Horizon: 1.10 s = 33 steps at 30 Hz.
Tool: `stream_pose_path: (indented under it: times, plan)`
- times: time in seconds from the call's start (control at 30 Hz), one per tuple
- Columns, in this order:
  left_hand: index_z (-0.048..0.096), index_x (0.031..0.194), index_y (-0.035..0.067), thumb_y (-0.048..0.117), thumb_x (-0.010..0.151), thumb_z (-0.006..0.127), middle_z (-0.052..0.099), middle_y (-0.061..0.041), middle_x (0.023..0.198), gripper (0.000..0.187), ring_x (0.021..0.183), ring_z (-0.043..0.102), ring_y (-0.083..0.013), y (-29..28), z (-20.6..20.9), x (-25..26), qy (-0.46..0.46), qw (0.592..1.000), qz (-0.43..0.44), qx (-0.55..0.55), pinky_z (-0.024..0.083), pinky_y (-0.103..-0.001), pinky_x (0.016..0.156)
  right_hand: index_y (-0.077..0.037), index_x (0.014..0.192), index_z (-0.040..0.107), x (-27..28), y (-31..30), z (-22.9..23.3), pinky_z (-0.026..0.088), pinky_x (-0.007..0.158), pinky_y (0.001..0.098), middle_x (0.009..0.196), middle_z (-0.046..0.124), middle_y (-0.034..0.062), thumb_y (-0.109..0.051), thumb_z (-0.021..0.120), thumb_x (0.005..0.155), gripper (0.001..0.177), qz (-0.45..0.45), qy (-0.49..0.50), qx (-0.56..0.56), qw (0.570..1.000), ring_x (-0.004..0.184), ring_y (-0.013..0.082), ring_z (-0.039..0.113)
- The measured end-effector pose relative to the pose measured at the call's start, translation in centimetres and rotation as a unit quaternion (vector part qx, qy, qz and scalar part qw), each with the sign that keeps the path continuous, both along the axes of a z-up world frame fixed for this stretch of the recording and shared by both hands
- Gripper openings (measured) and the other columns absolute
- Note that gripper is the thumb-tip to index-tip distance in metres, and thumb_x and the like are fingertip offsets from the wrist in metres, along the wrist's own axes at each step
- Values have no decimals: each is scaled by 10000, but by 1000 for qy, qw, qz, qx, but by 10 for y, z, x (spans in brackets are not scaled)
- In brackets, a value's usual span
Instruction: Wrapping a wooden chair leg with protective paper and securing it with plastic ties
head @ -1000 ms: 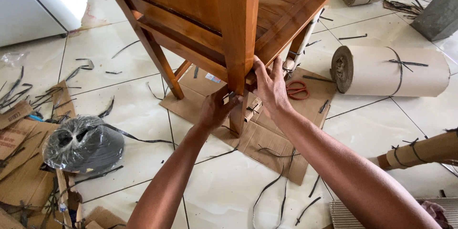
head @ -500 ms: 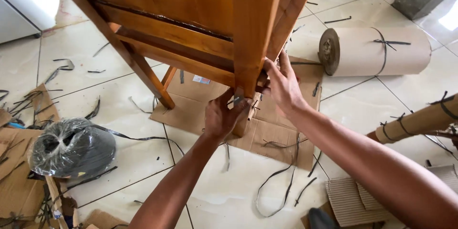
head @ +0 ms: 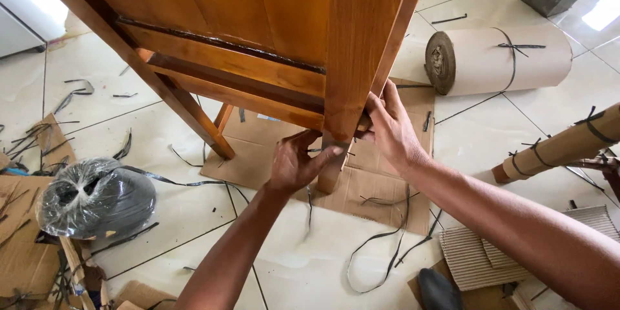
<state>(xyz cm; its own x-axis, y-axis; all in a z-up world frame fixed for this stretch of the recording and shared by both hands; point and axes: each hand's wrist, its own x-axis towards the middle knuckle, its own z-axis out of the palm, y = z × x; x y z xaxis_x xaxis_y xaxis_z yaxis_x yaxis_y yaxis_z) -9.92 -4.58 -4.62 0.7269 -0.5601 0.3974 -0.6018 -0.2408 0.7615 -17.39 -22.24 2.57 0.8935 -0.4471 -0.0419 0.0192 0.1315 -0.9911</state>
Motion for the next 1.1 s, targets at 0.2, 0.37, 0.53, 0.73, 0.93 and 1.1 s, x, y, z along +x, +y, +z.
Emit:
stream_pose_path:
  times: [0.2,0.37,0.53,0.73,0.93,1.1]
  plan:
    - [760,1170,116,523,757,807,759,-154,1163,581,1178,681,-377,18,-52,34,96,903,-81,410,534,-488,1018,-164,1429,431,1,7,17,586,853,586,1021,545,206,-471,566,1007,539,-6,61,-30,998,861,323,609]
    - [743,903,194,437,764,729,737,-66,854,280,884,723,-250,-5,-190,26,311,844,-75,430,552,-332,855,-205,1346,481,-1,-4,26,652,697,598,1109,643,275,-493,563,1000,457,-7,130,-93,987,851,419,729]
    - [759,929,96,428,957,516,771,-95,750,413,763,769,-243,-96,-279,-16,447,780,-167,404,482,-63,746,-191,1228,578,-23,-8,40,645,671,566,1077,707,265,-673,531,932,568,-10,160,-131,978,840,434,773]
    - [713,1205,335,677,797,668,741,33,1232,533,1214,679,-195,-184,-233,-75,-60,768,-305,559,575,-475,985,0,1319,608,-63,-65,-6,623,736,495,1059,768,248,-570,289,1035,713,112,230,-332,908,844,366,785]
    - [753,1159,407,652,825,680,759,-48,1025,420,959,764,-297,-211,-209,-74,-43,818,-275,504,644,-496,713,-71,1127,727,-110,-140,-106,627,640,362,846,778,198,-369,460,1079,403,212,357,-499,761,646,285,755]
    - [785,1006,234,545,850,559,784,-55,1058,415,1100,728,-303,-195,-254,-65,-85,829,-305,462,593,-513,896,-133,1159,684,-166,-190,-218,612,865,490,1127,756,141,-419,614,931,372,357,442,-590,574,1036,351,744]
